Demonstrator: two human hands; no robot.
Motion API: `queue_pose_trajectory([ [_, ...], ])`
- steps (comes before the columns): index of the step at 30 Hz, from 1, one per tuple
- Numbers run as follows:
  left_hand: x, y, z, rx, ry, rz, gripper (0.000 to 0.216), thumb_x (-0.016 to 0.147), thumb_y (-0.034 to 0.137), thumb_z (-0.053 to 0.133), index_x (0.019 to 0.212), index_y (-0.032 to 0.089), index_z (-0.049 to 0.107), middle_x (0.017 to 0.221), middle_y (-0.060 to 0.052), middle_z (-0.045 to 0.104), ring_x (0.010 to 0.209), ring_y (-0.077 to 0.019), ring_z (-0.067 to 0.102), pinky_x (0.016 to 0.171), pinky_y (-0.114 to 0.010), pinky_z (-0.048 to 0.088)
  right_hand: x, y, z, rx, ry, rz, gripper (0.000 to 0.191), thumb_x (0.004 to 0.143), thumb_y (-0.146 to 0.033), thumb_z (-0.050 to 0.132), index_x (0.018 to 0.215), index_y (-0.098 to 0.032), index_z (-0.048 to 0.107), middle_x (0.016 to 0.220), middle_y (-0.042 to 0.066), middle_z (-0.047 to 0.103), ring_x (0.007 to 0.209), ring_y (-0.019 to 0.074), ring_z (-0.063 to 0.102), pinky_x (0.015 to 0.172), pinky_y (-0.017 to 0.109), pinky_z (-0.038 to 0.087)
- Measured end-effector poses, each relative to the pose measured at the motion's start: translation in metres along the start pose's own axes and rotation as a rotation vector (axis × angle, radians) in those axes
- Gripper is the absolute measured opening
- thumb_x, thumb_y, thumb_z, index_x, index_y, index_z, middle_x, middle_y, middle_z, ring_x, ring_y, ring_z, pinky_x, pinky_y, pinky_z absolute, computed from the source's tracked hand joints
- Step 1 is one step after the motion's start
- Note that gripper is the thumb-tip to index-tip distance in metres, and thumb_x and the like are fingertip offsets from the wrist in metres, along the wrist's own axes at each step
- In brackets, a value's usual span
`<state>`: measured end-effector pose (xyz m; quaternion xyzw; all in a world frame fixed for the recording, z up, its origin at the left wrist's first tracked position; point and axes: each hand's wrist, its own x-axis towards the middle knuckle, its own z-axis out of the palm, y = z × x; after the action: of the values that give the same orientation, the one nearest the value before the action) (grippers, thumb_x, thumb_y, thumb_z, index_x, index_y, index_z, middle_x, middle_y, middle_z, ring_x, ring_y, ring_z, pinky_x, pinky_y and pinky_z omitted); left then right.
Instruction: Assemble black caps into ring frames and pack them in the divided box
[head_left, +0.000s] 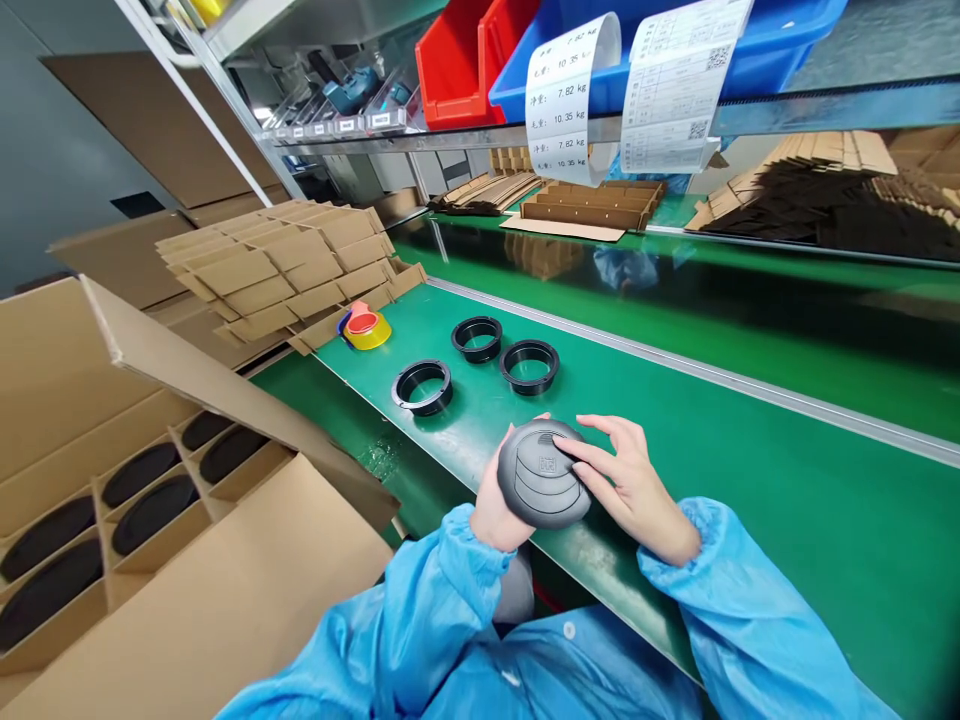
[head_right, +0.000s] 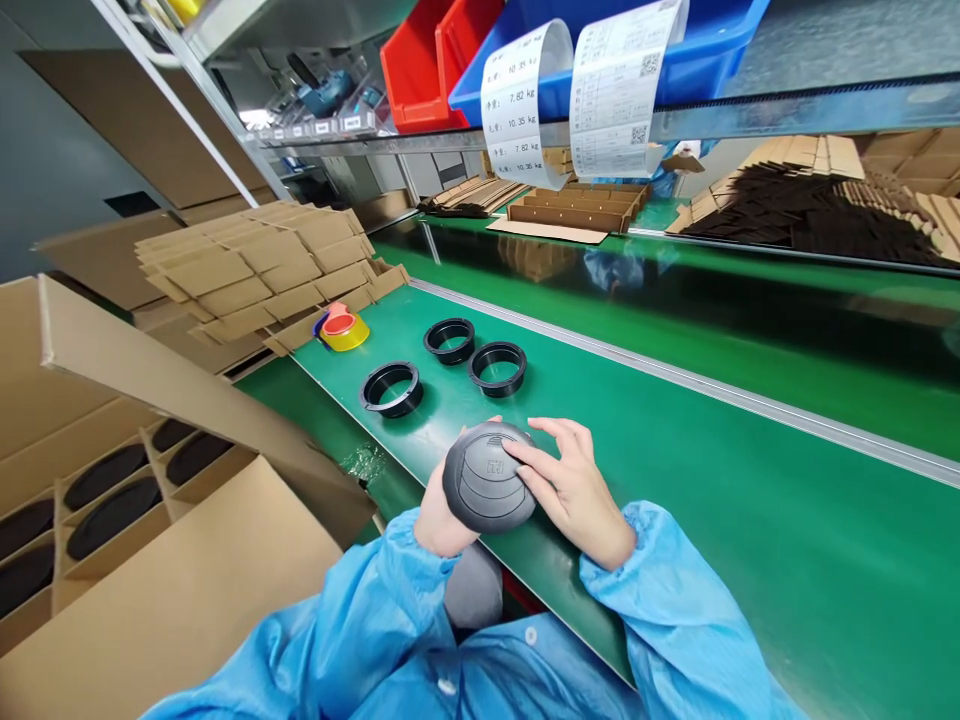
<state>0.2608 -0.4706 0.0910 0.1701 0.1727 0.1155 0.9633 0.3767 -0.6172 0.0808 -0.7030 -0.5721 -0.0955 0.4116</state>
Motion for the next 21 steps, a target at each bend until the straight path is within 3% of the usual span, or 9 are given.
queue_pose_trajectory([
  [4, 0.000, -0.001, -0.002, 0.010, -0.026, -0.029, 0.040, 0.102, 0.041, 0.044, 0.129, 0.019, 0.062, 0.110, -0.009, 0.072, 0.101, -0.0239, 0.067, 0.100, -0.040, 0.048, -0.001, 0.002, 0.005, -0.034, -0.046, -0.002, 0.036, 0.108, -0.039, 0.039, 0.132, -0.028, 0.064, 0.141, 0.011, 0.043, 0.128, 0.0347, 0.035, 0.105, 0.061, 0.040],
  [10, -0.001, -0.006, -0.005, 0.052, -0.068, -0.169, 0.041, 0.099, 0.047, 0.050, 0.123, 0.017, 0.065, 0.112, -0.011, 0.071, 0.101, -0.0274, 0.068, 0.097, -0.045, 0.049, -0.001, 0.004, 0.007, -0.003, -0.083, 0.013, 0.047, 0.109, -0.042, 0.031, 0.106, -0.022, 0.074, 0.135, 0.013, 0.050, 0.128, 0.0349, 0.036, 0.105, 0.061, 0.042],
  [16, 0.004, -0.005, -0.009, 0.020, -0.129, -0.164, 0.043, 0.099, 0.048, 0.049, 0.129, 0.019, 0.061, 0.119, -0.013, 0.069, 0.113, -0.0303, 0.064, 0.102, -0.048, 0.045, 0.000, -0.002, -0.002, 0.206, -0.025, 0.151, 0.044, 0.109, -0.046, 0.033, 0.112, -0.026, 0.072, 0.134, 0.010, 0.051, 0.128, 0.0303, 0.041, 0.106, 0.053, 0.042],
  [21, 0.003, -0.002, -0.007, 0.024, -0.083, -0.168, 0.043, 0.098, 0.050, 0.050, 0.125, 0.020, 0.063, 0.108, -0.013, 0.071, 0.107, -0.0326, 0.066, 0.102, -0.054, 0.044, 0.000, -0.002, -0.005, 0.271, 0.005, 0.233, 0.044, 0.109, -0.048, 0.033, 0.112, -0.027, 0.072, 0.131, 0.010, 0.054, 0.127, 0.0302, 0.043, 0.107, 0.054, 0.037],
])
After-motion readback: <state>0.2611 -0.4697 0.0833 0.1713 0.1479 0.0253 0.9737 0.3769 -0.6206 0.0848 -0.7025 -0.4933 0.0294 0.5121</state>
